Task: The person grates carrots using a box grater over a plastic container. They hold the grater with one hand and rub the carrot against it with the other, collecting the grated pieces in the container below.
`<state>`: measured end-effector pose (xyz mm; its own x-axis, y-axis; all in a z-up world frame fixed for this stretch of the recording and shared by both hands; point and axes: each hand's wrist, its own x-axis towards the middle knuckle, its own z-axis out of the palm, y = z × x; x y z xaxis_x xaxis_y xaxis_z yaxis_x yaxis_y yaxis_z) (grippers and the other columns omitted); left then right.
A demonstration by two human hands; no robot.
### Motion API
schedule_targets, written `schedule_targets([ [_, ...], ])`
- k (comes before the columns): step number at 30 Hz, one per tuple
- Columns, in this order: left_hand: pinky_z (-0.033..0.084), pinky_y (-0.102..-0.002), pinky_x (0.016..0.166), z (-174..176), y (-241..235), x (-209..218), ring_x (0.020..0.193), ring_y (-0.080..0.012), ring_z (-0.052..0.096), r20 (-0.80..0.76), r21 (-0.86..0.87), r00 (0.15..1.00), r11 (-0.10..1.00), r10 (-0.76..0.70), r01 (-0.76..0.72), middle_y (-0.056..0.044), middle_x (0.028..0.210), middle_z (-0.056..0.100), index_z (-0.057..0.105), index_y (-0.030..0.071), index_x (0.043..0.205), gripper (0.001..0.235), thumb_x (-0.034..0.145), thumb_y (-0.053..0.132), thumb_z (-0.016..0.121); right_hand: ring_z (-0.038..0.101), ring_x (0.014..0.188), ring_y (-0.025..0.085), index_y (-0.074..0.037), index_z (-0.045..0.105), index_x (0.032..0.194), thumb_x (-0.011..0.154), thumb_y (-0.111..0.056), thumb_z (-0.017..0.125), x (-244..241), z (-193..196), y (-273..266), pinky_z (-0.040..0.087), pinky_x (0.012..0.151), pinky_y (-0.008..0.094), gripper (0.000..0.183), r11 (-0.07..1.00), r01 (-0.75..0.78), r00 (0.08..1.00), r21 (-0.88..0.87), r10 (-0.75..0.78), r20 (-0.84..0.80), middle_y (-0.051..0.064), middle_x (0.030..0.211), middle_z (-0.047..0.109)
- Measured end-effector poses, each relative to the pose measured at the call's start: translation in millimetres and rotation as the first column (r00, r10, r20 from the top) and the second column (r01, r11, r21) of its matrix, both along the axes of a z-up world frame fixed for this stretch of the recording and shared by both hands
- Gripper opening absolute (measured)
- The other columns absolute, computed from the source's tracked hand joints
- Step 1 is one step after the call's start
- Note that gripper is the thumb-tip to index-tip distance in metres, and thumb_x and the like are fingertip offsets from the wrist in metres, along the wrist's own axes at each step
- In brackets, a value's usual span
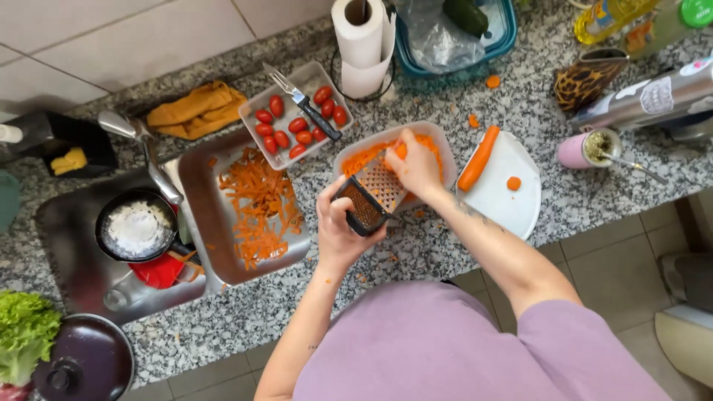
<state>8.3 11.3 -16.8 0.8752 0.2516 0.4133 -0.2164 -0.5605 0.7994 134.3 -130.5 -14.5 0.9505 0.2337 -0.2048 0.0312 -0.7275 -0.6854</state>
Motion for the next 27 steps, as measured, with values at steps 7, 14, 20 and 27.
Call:
schedule_targets([
  [7, 0.048, -0.053, 0.089, 5, -5, -6, 0.114, -0.0395, 0.049, -0.042, -0.021, 0.999, 0.999, -0.026, 0.026, -0.012, 0.127, 0.045, 0.037, 0.016, 0.086, 0.063, 0.051, 0.023, 0.088, 0.065, 0.077, 0.041, -0.016, 0.053, 0.089, 0.087, -0.041, 0.052, -15, -22, -20, 0.05, 0.066, 0.049, 0.025, 0.997, -0.061, 0.995, -0.041, 0.064, 0.072, 0.021, 0.07, 0.064],
  [14, 0.05, -0.053, 0.088, 2, -1, -2, 0.113, -0.0401, 0.05, -0.031, -0.012, 0.999, 1.0, -0.022, 0.022, -0.013, 0.127, 0.045, 0.037, 0.015, 0.086, 0.063, 0.052, 0.024, 0.089, 0.065, 0.078, 0.039, -0.016, 0.051, 0.09, 0.091, -0.042, 0.045, -17, -30, -24, 0.05, 0.069, 0.048, 0.027, 0.985, -0.079, 0.98, -0.151, 0.104, 0.167, 0.02, 0.069, 0.064],
  [20, 0.048, -0.051, 0.09, -2, 0, 1, 0.112, -0.0388, 0.05, -0.007, -0.002, 1.0, 1.0, -0.023, 0.023, -0.013, 0.125, 0.046, 0.038, 0.016, 0.086, 0.064, 0.049, 0.026, 0.089, 0.065, 0.071, 0.039, -0.022, 0.044, 0.091, 0.085, -0.043, 0.05, -43, 27, 1, 0.05, 0.065, 0.048, 0.023, 0.998, -0.058, 0.992, 0.025, 0.055, 0.113, 0.017, 0.06, 0.06],
  [27, 0.048, -0.051, 0.089, 4, -3, 1, 0.11, -0.0395, 0.051, 0.0, 0.014, 1.0, 1.0, -0.018, 0.018, -0.015, 0.124, 0.047, 0.038, 0.014, 0.086, 0.064, 0.048, 0.023, 0.089, 0.064, 0.08, 0.046, -0.017, 0.041, 0.097, 0.087, -0.038, 0.046, -21, 11, -7, 0.048, 0.075, 0.054, 0.024, 0.991, -0.024, 1.0, -0.13, 0.024, 0.0, 0.026, 0.071, 0.063],
])
